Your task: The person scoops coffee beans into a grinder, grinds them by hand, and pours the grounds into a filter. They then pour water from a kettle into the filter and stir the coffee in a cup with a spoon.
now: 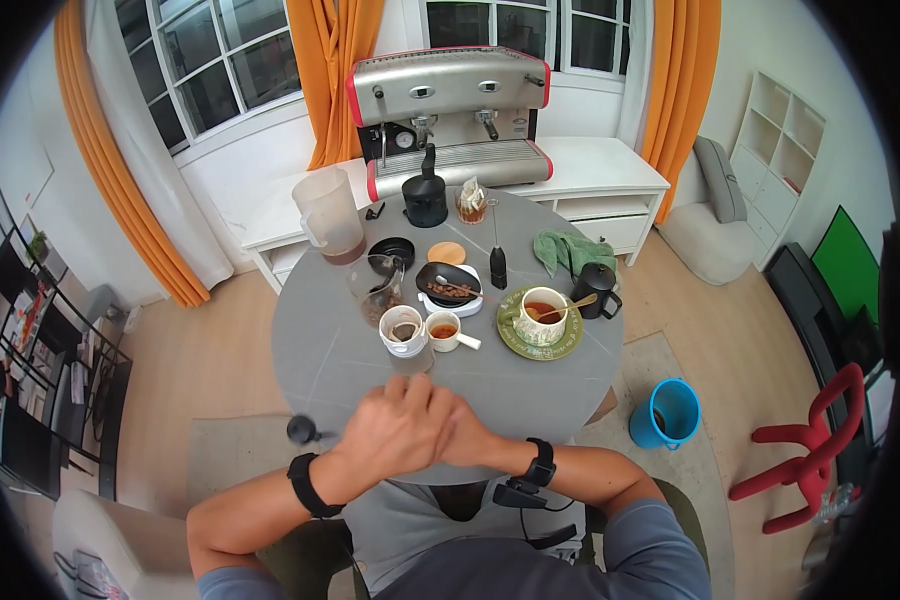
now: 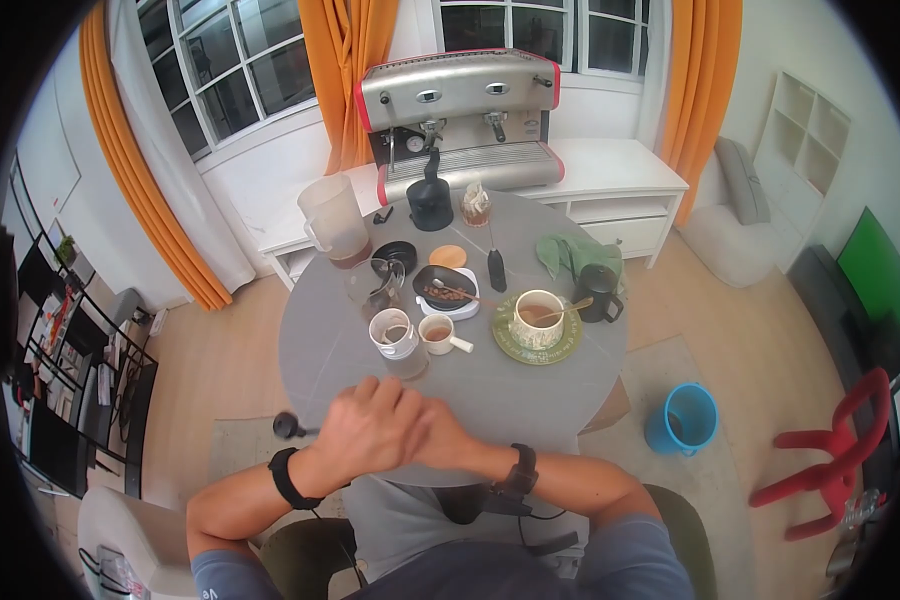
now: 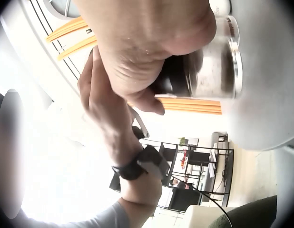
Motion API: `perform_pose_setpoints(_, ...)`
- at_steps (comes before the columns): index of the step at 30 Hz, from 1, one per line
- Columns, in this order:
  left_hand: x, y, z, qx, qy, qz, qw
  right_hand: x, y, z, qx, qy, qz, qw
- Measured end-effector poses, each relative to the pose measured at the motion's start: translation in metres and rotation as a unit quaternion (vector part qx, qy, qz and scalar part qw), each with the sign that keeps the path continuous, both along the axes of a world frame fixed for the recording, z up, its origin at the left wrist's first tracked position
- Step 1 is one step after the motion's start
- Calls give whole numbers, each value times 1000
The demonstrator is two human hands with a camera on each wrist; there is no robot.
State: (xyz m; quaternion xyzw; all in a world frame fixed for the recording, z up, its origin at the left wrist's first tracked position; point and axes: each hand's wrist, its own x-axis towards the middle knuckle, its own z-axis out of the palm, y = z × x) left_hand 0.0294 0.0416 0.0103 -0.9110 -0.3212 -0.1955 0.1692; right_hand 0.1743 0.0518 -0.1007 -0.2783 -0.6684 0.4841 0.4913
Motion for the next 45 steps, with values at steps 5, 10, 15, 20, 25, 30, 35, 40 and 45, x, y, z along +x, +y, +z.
perform_pose_setpoints(5, -2, -2, 7, -2, -9, -232, 973, 13, 22, -24, 187, -34, 153, 970)
perform_pose_setpoints(10, -2, -3, 1, -26, -18, -275, 961, 20, 9, -16, 189, -14, 284, 940)
perform_pose_setpoints(15, 6, -3, -11, 16, 7, 13, 1000, 3, 3, -21, 85, -81, -23, 993)
perform_pose_setpoints(20, 4, -8, -3, -7, 1, -214, 977, 14, 14, -3, 45, 57, 196, 978)
perform_pose_setpoints(25, 5, -4, 0, -18, -20, -235, 972, 17, 4, 2, 29, 47, 121, 991)
perform_pose_setpoints(30, 10, 3, -6, 26, -7, 24, 999, 11, 1, -3, 7, -100, -13, 995)
perform_pose_setpoints(35, 11, -10, 3, -6, -1, -143, 990, 20, 26, -59, 142, -102, 202, 964)
perform_pose_setpoints(40, 14, -8, 10, -44, 4, -155, 987, 32, 15, -43, 31, 8, 258, 966)
perform_pose_setpoints(45, 17, -3, 3, -42, -125, -109, 985, 42, 16, -16, 40, -14, 248, 968)
